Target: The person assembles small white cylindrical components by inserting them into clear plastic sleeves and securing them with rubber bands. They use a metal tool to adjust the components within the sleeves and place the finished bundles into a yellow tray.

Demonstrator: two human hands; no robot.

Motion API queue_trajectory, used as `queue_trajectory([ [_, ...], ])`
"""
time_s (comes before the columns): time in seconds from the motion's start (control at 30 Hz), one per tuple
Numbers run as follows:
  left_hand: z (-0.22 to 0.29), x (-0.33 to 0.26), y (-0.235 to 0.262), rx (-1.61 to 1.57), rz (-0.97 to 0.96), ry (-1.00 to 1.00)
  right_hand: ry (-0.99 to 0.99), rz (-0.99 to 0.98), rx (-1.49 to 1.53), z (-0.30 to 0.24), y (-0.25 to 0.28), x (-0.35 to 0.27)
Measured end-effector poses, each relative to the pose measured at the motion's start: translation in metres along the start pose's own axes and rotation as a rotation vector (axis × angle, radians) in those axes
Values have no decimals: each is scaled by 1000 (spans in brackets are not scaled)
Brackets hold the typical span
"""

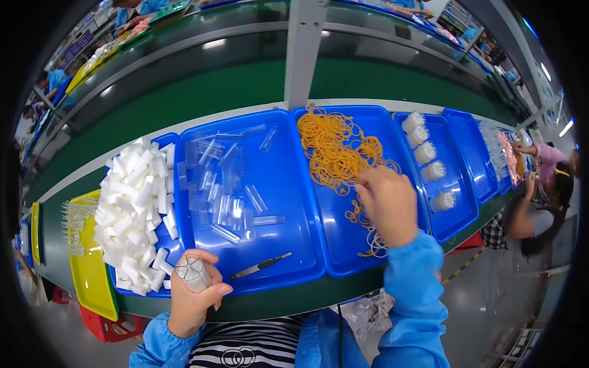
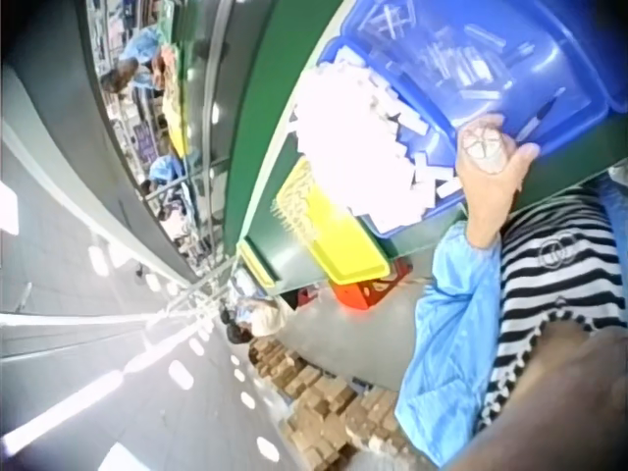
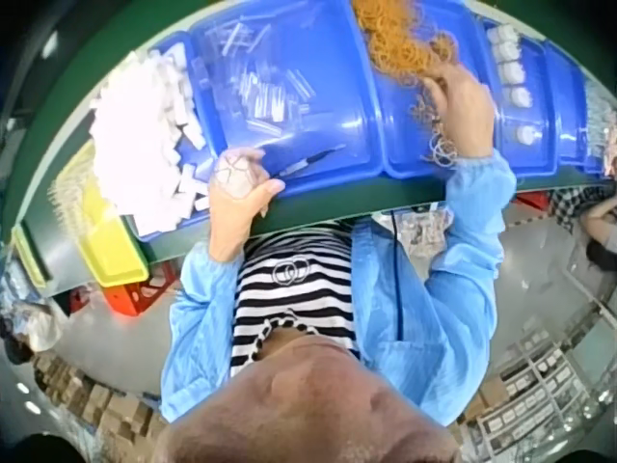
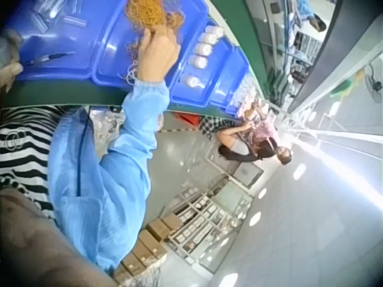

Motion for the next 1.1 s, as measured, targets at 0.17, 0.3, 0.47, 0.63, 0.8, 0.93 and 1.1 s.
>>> queue_trajectory([
  [0.17, -9, 1, 1, -23, -29, 24, -79, -52, 197, 2, 20, -4],
  [0.3, -12, 7, -1, -161, -50, -58, -205, 155, 429, -21, 37, -12],
  [0.47, 7, 13, -7, 2, -99, -284, 43, -239, 727, -135, 5, -33],
  [0.63, -8, 8, 10, -260, 69, -59, 111, -448, 1053, -180, -22, -47],
  [0.8, -1, 0, 9, -80, -194, -95, -140, -194, 1536, -185, -33, -50],
  [0.93, -16, -7, -10, -290, -404, 60, 321, -269, 997, -184, -30, -47],
  [1.1, -17, -4, -5, 116, -406, -371, 729, -513, 442, -219, -16, -48],
])
Point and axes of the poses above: each hand's wrist, its own x-axis towards the middle knuckle, its own y-axis out of the back of the hand, z = x × y, the point moved 7 cm from there along x, towards the middle knuckle, and after that the axes turned 4 degrees about -y, right-handed, at the moved point
